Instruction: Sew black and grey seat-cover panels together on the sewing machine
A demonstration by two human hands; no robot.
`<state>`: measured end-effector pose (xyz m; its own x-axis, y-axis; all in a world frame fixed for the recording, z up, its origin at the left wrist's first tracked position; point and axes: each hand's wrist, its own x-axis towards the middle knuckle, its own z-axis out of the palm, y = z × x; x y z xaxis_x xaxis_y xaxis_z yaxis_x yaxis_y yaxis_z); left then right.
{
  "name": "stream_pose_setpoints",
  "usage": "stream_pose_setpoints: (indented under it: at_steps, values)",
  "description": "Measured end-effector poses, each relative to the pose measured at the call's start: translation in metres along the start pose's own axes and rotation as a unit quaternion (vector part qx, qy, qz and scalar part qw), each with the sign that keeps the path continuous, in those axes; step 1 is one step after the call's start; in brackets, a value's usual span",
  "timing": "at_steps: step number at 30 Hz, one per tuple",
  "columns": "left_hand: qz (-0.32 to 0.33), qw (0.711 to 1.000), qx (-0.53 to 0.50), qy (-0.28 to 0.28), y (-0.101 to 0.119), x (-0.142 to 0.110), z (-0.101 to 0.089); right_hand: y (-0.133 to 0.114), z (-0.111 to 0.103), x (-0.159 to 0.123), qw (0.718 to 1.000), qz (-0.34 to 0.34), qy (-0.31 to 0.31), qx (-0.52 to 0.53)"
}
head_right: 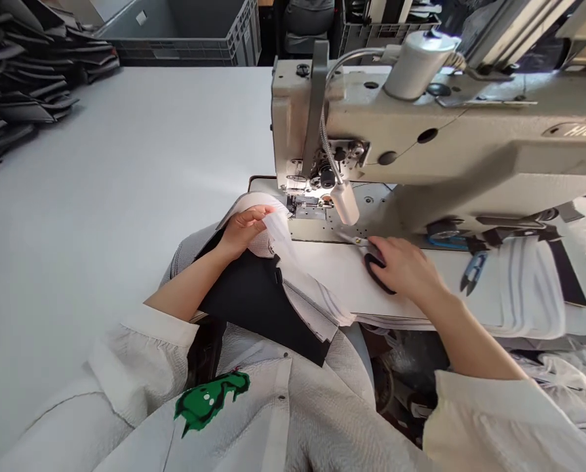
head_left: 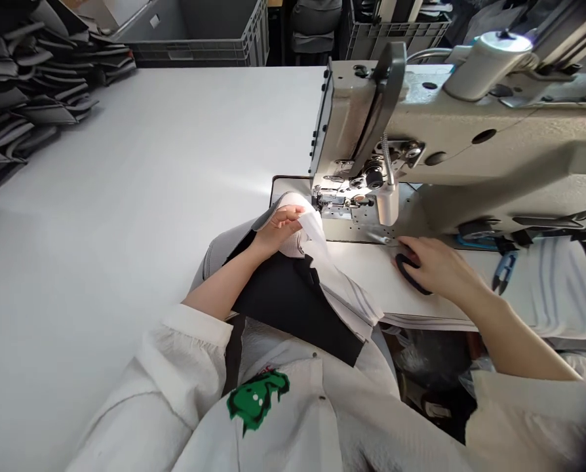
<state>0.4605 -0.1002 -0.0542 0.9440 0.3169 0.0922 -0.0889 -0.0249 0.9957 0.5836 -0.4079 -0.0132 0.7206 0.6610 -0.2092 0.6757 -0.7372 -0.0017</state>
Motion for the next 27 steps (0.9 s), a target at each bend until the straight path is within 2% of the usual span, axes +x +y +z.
stream_pose_setpoints:
  at_steps: [3, 6, 9, 12, 16, 19, 22, 23, 25, 27]
  values:
    - [0.004, 1.000, -0.010, 0.015, 0.003, -0.002, 0.002, -0.032, -0.003, 0.012, 0.990, -0.137, 0.018, 0.005]
    - [0.019, 1.000, -0.007, 0.013, 0.002, -0.002, 0.003, -0.069, -0.008, 0.027, 0.973, -0.228, 0.028, 0.014]
    - [0.027, 0.999, -0.013, 0.014, -0.001, -0.001, 0.002, -0.094, -0.012, 0.037, 0.967, -0.256, 0.008, -0.005]
    - [0.019, 0.999, -0.026, 0.012, -0.001, -0.001, 0.002, -0.100, -0.015, 0.039, 0.971, -0.233, -0.037, -0.032]
    - [0.014, 1.000, -0.017, 0.015, 0.002, -0.003, 0.001, -0.079, -0.013, 0.032, 0.982, -0.175, -0.055, -0.030]
    - [0.009, 1.000, -0.001, 0.002, 0.000, -0.003, -0.001, -0.044, -0.008, 0.025, 0.997, -0.058, -0.039, -0.011]
    - [0.015, 1.000, 0.011, -0.018, -0.008, 0.001, -0.003, -0.002, -0.007, 0.019, 0.998, 0.063, -0.025, -0.005]
    - [0.024, 0.999, 0.015, -0.021, -0.011, 0.003, -0.004, 0.009, -0.008, 0.017, 0.997, 0.075, -0.023, -0.013]
    - [0.045, 0.998, 0.040, -0.021, -0.013, 0.006, -0.002, 0.021, -0.009, 0.013, 0.997, 0.050, 0.020, -0.049]
    - [0.049, 0.993, 0.110, -0.020, -0.007, 0.005, 0.005, 0.015, -0.005, 0.013, 0.990, -0.025, 0.124, -0.066]
